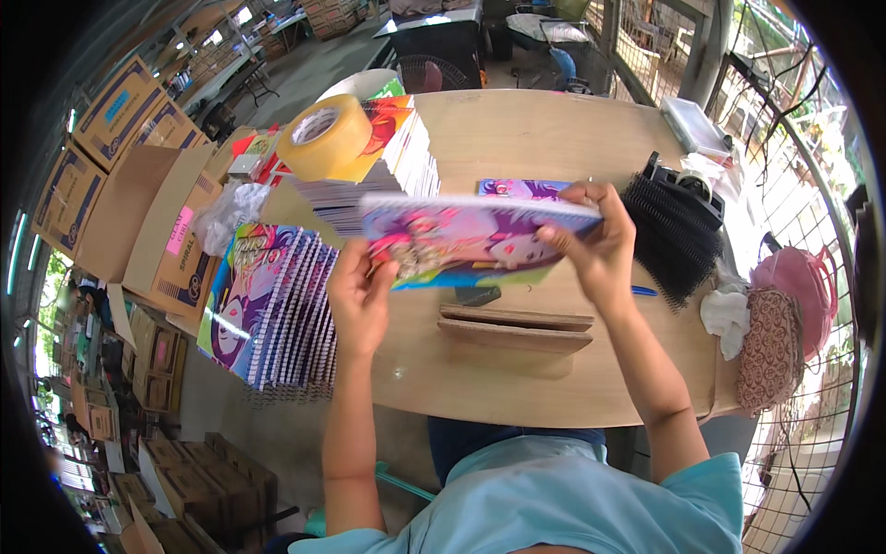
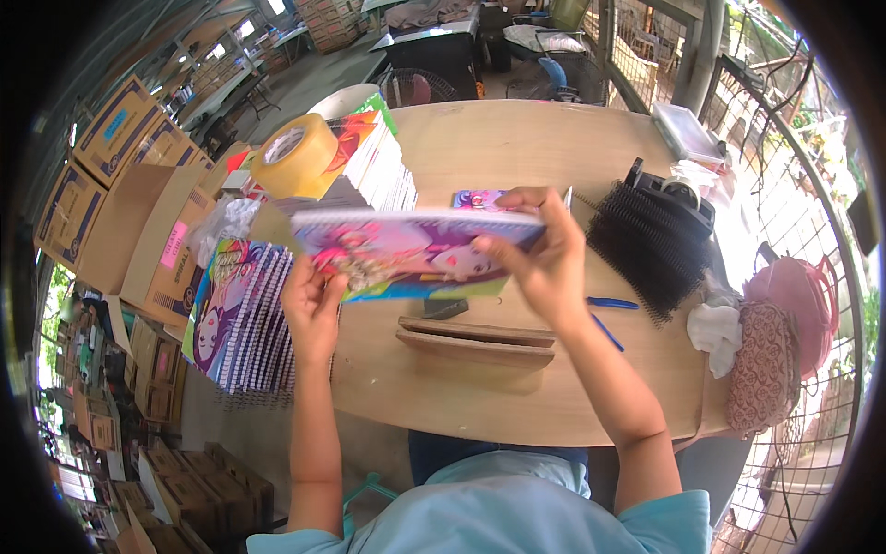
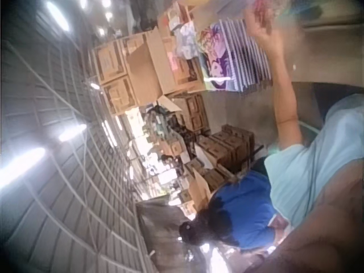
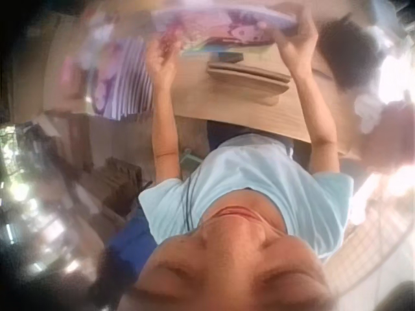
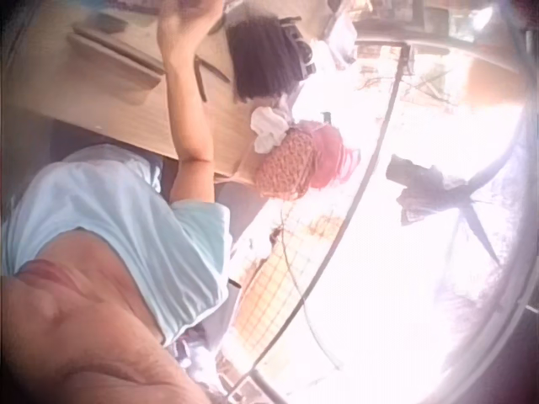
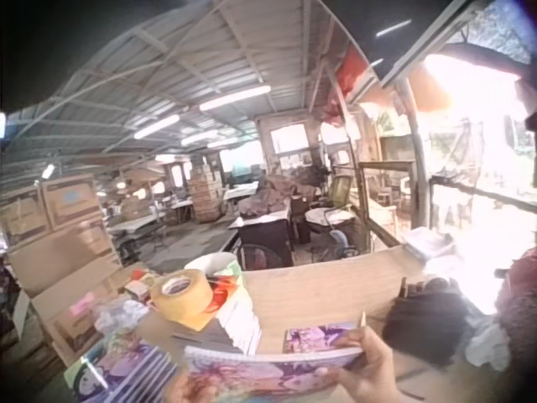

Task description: The person assembles spiral-bound notebooks by inserting a black plastic coil into the punched holes of the pages. They use pliers to secure the coil ends and place the finished notebooks onto a stack on the table.

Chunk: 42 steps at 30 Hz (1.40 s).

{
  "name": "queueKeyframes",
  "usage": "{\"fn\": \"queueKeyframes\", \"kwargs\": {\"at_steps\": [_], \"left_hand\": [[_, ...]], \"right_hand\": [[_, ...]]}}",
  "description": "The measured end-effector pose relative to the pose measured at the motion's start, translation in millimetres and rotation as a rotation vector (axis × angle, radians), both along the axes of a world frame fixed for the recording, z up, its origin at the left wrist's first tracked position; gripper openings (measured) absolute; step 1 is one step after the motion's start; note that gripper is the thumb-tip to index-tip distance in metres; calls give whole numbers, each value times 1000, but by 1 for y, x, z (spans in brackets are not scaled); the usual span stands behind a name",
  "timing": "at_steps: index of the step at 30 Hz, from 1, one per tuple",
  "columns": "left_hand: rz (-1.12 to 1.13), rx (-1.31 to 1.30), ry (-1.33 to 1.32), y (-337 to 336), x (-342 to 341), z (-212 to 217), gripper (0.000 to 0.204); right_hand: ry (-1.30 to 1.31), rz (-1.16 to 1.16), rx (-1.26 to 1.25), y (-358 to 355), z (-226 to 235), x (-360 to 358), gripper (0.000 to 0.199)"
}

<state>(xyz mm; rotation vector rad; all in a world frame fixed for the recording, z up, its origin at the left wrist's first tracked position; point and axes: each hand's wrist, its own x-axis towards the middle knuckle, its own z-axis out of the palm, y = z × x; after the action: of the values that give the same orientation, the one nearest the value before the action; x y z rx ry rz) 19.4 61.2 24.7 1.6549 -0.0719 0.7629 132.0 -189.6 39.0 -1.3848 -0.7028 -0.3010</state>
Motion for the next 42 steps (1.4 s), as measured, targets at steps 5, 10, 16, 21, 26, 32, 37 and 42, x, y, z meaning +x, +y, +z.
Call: {"fn": "queueKeyframes", "kwargs": {"at_steps": [5, 10, 16, 21, 26, 32, 37, 42], "left_hand": [[116, -228, 29, 22, -27, -51, 29], [146, -293, -100, 12, -31, -66, 36], [122, -198, 50, 30, -38, -117, 41], [-5, -164, 200, -23, -43, -139, 61], [-196, -28, 177, -69, -43, -136, 85], [-50, -22, 71, -74, -50, -133, 95], [303, 897, -108, -115, -55, -44, 84], [74, 1240, 155, -136, -22, -14, 66]], "right_hand": [[260, 332, -61, 40, 2, -39, 23], [-49, 157, -264, 50, 4, -55, 14], [-8, 110, -462, 48, -22, -58, 16], [-161, -47, -553, -9, -29, -61, 19], [250, -50, -347, -75, -100, -76, 66], [273, -2, -251, -97, -104, -28, 55], [-295, -971, -1249, -128, -135, 60, 21], [-322, -919, -1301, -131, -141, 60, 17]]}}
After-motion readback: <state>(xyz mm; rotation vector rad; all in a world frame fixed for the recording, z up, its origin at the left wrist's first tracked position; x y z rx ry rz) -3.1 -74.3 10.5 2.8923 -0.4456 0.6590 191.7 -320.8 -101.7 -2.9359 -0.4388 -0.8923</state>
